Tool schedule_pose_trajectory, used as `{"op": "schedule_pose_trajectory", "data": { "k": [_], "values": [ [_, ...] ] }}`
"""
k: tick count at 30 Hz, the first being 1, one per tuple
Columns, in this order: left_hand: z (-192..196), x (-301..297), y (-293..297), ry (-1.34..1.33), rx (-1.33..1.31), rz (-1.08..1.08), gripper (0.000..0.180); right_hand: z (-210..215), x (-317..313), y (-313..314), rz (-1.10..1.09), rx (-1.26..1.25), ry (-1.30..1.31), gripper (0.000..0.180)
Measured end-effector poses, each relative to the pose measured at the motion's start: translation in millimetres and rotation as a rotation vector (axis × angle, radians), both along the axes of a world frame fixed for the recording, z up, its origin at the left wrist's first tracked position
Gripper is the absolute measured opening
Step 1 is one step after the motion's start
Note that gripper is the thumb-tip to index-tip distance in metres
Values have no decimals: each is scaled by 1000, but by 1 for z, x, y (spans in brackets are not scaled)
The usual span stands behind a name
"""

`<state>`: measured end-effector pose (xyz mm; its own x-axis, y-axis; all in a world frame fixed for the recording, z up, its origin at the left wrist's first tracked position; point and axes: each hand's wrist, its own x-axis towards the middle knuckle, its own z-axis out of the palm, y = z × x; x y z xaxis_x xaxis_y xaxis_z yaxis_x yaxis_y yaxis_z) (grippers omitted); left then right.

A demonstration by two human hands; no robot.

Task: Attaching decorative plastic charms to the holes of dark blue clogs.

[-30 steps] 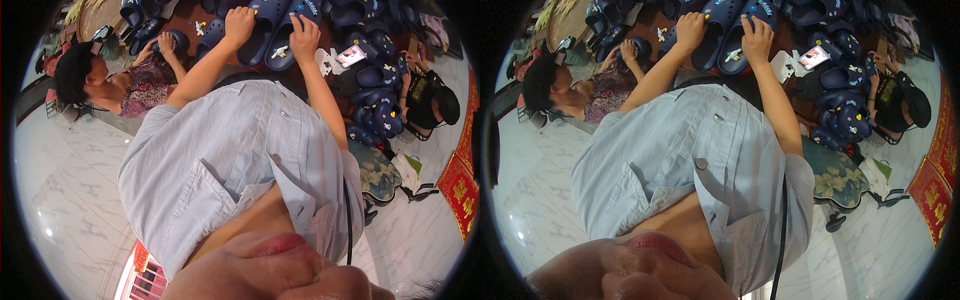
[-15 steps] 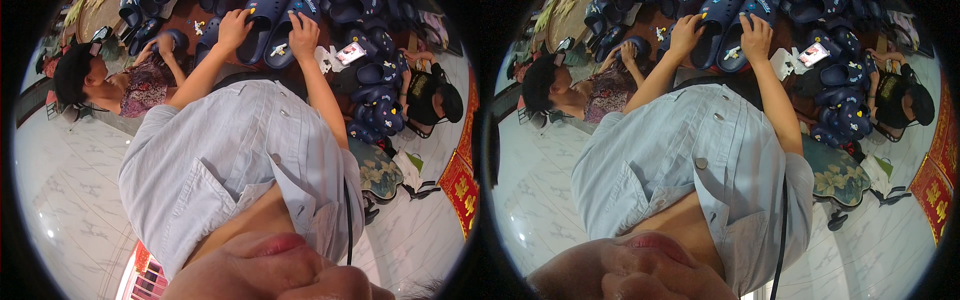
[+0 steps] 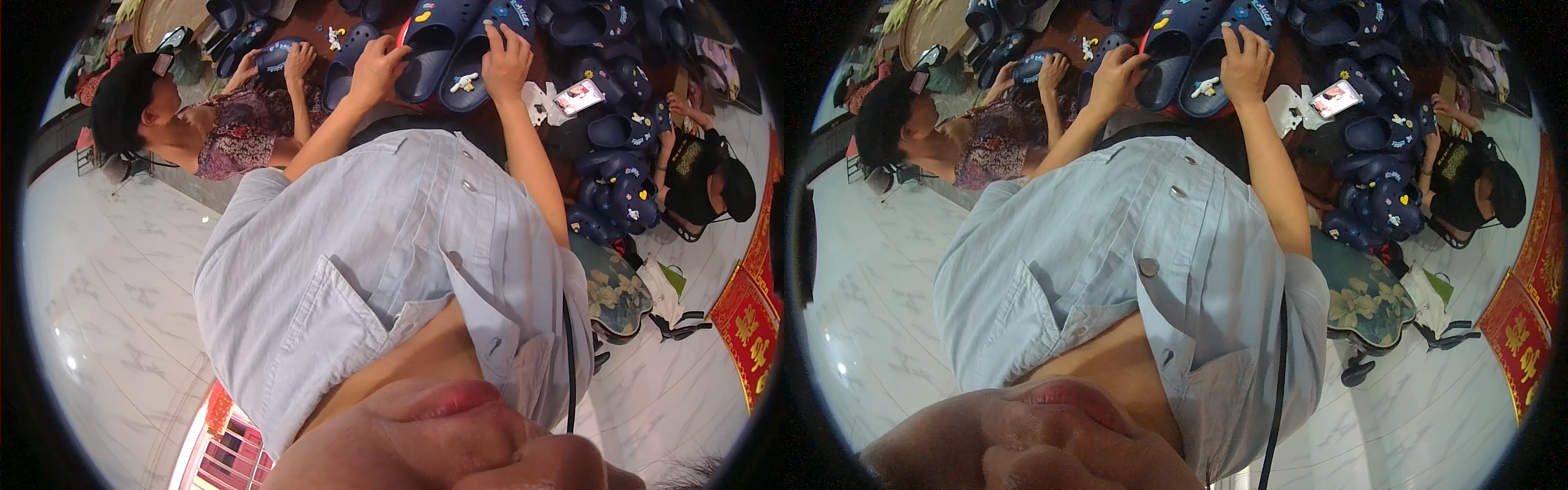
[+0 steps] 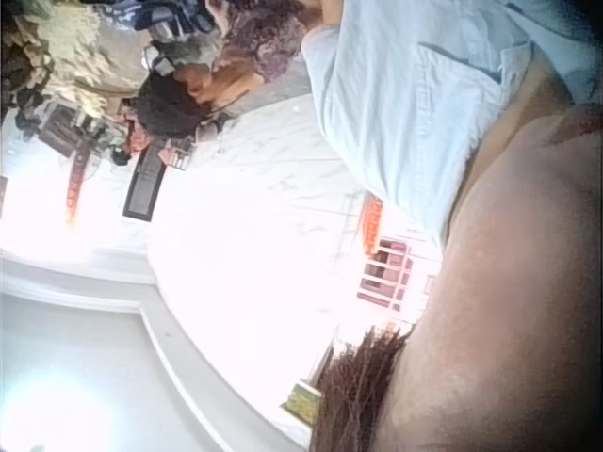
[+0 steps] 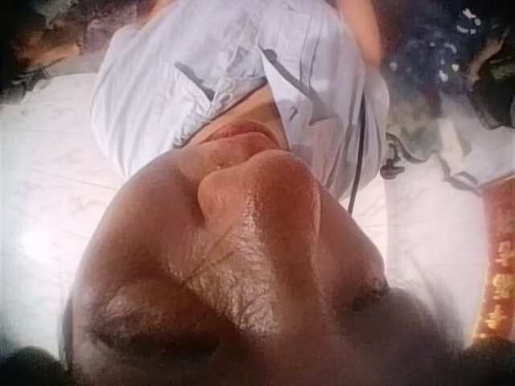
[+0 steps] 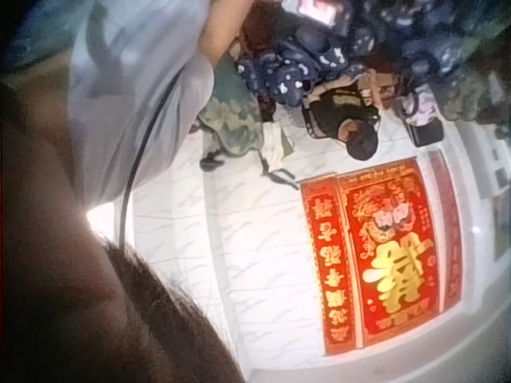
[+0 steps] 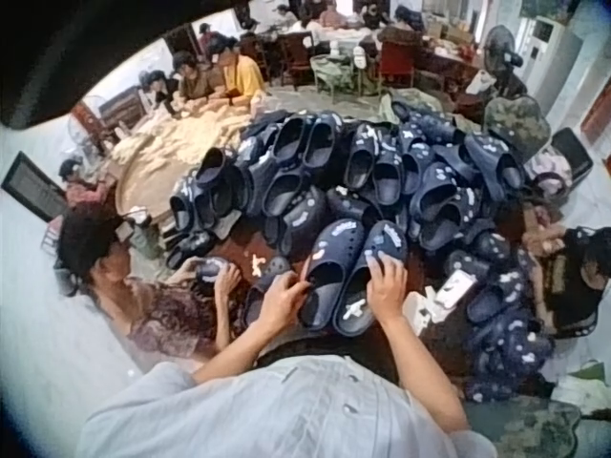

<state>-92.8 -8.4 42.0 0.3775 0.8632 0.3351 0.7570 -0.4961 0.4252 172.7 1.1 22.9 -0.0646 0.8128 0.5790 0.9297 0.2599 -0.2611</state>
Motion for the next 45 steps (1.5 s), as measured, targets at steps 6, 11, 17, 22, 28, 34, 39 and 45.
{"op": "schedule_pose_trajectory", "data": {
  "k": [6, 11, 17, 22, 28, 34, 39, 45],
  "values": [
    [3, 15, 8, 229, -59, 44, 39, 0, 1, 0, -11, -1, -13, 55],
    [-12, 20, 13, 278, -56, 47, 37, -1, 2, -1, 14, -7, -21, 57],
    [-10, 23, 10, 179, -4, 48, 26, 6, 1, -4, 9, 0, -21, 56],
    [21, 32, 10, -153, 20, 49, 18, 3, 4, -3, 21, -10, -16, 56],
    [34, 44, 27, -590, -387, -52, 21, 23, -1, -4, 55, -80, -21, 46],
    [34, 55, 33, -525, -541, -181, 22, 55, -23, -15, 273, -75, 203, 34],
    [38, 59, 31, -552, -603, -223, 23, 60, -28, -24, 341, -52, 283, 28],
    [39, 61, 31, -593, -677, -231, 24, 60, -25, -30, 346, -40, 306, 28]
  ]
}}
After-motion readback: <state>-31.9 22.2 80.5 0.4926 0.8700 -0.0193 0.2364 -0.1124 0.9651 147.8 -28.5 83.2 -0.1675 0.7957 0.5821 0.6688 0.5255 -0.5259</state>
